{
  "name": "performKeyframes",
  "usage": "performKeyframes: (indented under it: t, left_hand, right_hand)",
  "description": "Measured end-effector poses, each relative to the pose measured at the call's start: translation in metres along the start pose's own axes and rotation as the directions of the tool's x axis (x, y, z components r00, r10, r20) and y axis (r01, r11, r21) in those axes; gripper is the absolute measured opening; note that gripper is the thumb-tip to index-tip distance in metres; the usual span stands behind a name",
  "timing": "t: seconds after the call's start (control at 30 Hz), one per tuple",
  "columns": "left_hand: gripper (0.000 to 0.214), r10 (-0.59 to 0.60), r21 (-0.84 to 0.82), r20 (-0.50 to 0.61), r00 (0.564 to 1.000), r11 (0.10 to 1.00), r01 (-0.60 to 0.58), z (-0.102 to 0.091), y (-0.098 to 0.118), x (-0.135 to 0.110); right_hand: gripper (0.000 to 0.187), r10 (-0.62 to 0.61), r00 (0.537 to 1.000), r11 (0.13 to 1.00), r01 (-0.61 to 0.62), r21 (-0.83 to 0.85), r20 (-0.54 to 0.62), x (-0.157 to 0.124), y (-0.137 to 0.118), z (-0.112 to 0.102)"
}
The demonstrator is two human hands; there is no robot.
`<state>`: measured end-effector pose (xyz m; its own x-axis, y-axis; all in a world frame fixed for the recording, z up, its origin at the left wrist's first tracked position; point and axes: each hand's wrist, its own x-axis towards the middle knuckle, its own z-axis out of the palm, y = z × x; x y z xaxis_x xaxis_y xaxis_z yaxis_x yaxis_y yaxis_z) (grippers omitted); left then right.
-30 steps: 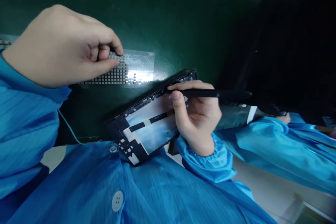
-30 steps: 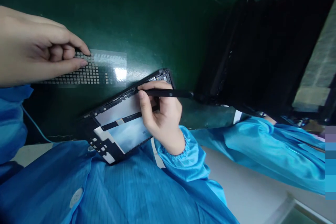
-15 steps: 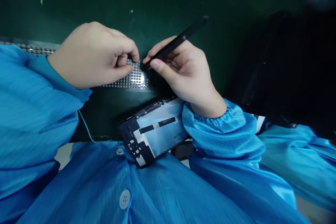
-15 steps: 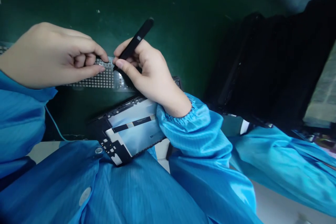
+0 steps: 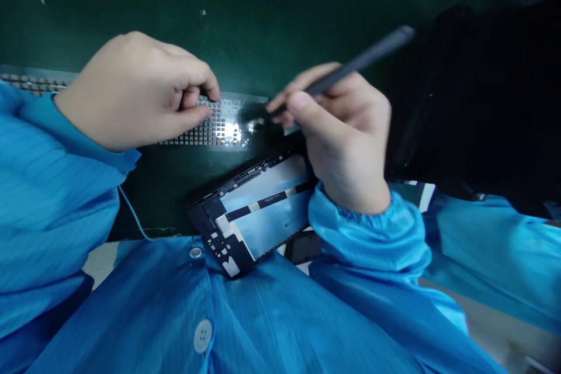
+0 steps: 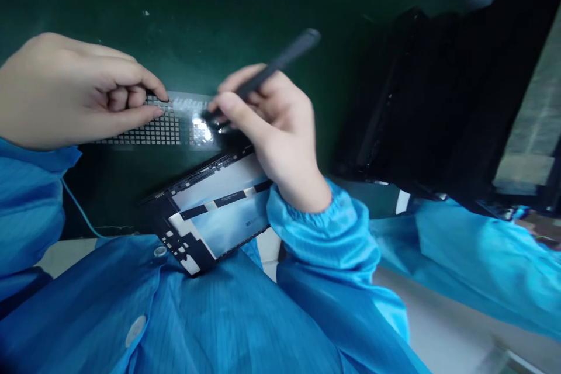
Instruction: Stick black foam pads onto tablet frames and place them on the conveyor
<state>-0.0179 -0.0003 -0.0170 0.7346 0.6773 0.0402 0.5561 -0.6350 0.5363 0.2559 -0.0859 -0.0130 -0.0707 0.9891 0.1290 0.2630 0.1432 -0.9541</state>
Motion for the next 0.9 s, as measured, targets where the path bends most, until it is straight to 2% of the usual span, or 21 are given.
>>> performKeyframes:
  t: [0.03, 0.1, 0.13, 0.2, 0.33, 0.43, 0.53, 0.6, 0.7, 0.77, 0.83, 0.9]
  left_hand:
    - [0.068, 0.003, -0.002, -0.006, 1.000, 1.000, -0.003, 0.000, 0.001, 0.000]
    - [0.072, 0.015, -0.008, -0.017, 1.000, 1.000, -0.015, 0.000, 0.002, -0.001]
    - [0.073, 0.013, -0.008, -0.021, 1.000, 1.000, -0.013, 0.000, 0.002, -0.002]
    - [0.072, 0.010, -0.007, -0.031, 0.999, 1.000, -0.011, 0.001, 0.001, -0.002]
    - [0.057, 0.067, -0.043, -0.066, 0.996, 0.997, -0.070, 0.003, -0.008, -0.001]
    - [0.054, 0.078, -0.057, -0.069, 0.995, 0.995, -0.082, 0.005, -0.013, 0.000]
    - [0.058, 0.055, -0.054, -0.052, 0.997, 0.997, -0.058, 0.004, -0.011, 0.000]
    - [0.060, 0.033, -0.043, -0.044, 0.998, 0.998, -0.035, 0.003, -0.007, 0.000]
    - [0.064, 0.016, -0.039, -0.045, 0.999, 0.999, -0.018, 0.003, -0.005, 0.001]
    - [0.064, 0.016, -0.051, -0.059, 0.998, 0.998, -0.019, 0.005, -0.007, 0.001]
    - [0.055, 0.014, -0.062, -0.065, 0.998, 0.998, -0.018, 0.007, -0.009, 0.002]
    - [0.040, -0.017, -0.057, -0.037, 0.999, 0.998, 0.015, 0.008, -0.008, 0.004]
  right_hand:
    - [0.013, -0.025, 0.989, 1.000, 0.022, -0.022, -0.144, -0.015, -0.002, -0.002]
    - [0.006, -0.073, 0.924, 0.994, 0.035, -0.107, -0.376, -0.045, -0.005, -0.004]
    - [0.005, -0.084, 0.894, 0.990, 0.024, -0.140, -0.439, -0.058, -0.005, -0.004]
    - [0.006, -0.083, 0.877, 0.984, -0.003, -0.177, -0.473, -0.075, -0.002, -0.001]
    - [0.008, -0.119, 0.900, 0.978, 0.033, -0.206, -0.420, -0.080, 0.008, 0.005]
    - [0.011, -0.141, 0.908, 0.969, 0.043, -0.245, -0.395, -0.080, 0.011, 0.004]
    - [0.014, -0.199, 0.930, 0.926, 0.076, -0.370, -0.309, -0.081, 0.002, -0.002]
    - [0.014, -0.192, 0.951, 0.903, 0.074, -0.423, -0.242, -0.075, -0.012, -0.005]
    - [0.010, -0.074, 0.984, 0.928, 0.008, -0.373, -0.162, -0.047, -0.029, -0.004]
    - [0.019, 0.010, 1.000, 0.956, -0.011, -0.293, -0.007, -0.019, -0.030, 0.003]
    - [0.032, 0.045, 0.984, 0.976, -0.007, -0.217, 0.171, 0.007, -0.021, 0.011]
    - [0.039, 0.061, 0.964, 0.985, -0.016, -0.175, 0.258, 0.025, -0.009, 0.017]
